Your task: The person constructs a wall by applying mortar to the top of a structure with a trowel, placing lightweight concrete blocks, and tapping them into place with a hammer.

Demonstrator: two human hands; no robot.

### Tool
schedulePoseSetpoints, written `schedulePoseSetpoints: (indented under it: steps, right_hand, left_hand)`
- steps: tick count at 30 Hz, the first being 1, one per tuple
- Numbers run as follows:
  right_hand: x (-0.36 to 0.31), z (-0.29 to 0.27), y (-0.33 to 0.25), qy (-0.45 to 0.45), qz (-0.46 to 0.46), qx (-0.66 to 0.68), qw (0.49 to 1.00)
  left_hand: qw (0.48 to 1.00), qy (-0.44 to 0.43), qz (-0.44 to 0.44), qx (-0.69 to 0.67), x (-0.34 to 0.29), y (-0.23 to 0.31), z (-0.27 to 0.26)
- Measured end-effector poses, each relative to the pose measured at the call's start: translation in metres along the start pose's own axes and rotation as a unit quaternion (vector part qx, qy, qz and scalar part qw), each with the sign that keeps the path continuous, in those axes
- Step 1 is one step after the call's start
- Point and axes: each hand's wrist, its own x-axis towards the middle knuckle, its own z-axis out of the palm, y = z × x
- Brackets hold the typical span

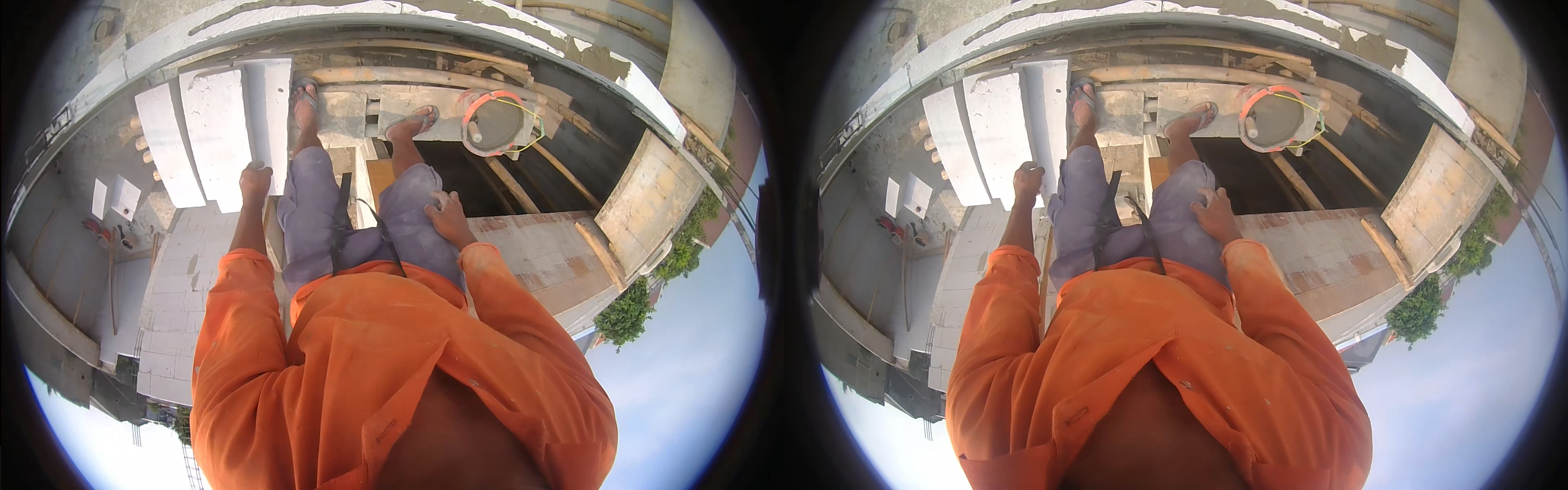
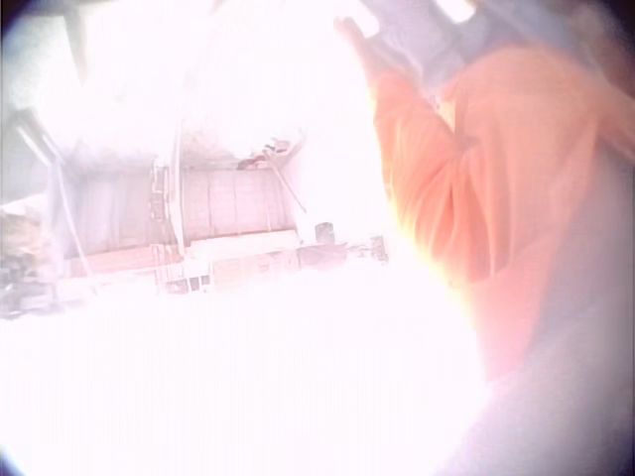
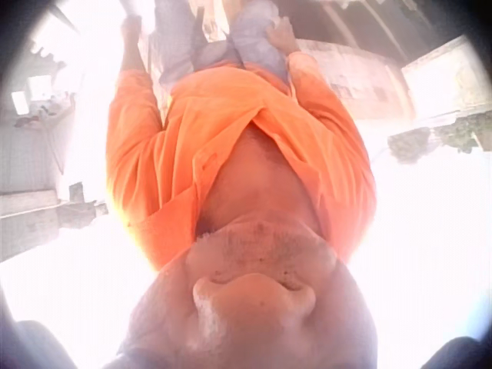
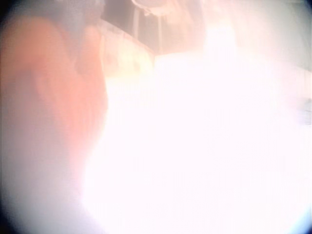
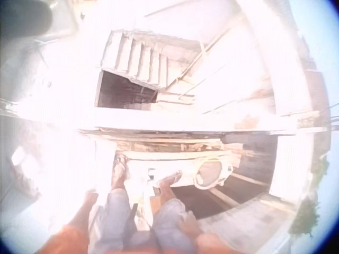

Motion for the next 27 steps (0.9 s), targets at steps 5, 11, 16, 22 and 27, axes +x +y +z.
schedulePoseSetpoints:
  steps: [5,11,16,22,27]
  right_hand:
    - [-0.003,0.006,-0.040,-0.016,-0.014,-0.048,0.999]
    - [-0.002,0.008,-0.066,-0.019,-0.035,-0.053,0.998]
    - [0.002,-0.008,-0.041,0.076,-0.006,-0.045,0.996]
    - [0.064,-0.044,0.037,0.190,-0.025,-0.067,0.979]
    - [0.172,-0.055,0.138,0.261,0.100,0.023,0.960]
  left_hand:
    - [0.999,-0.052,-0.011,-0.005,0.015,-0.072,-0.017]
    - [0.997,-0.062,-0.019,-0.052,0.020,-0.093,-0.023]
    - [0.995,-0.065,-0.054,-0.055,0.015,-0.065,-0.031]
    - [0.996,-0.064,-0.047,-0.041,0.003,-0.036,-0.040]
    - [0.994,-0.062,-0.089,0.010,-0.016,-0.005,-0.040]
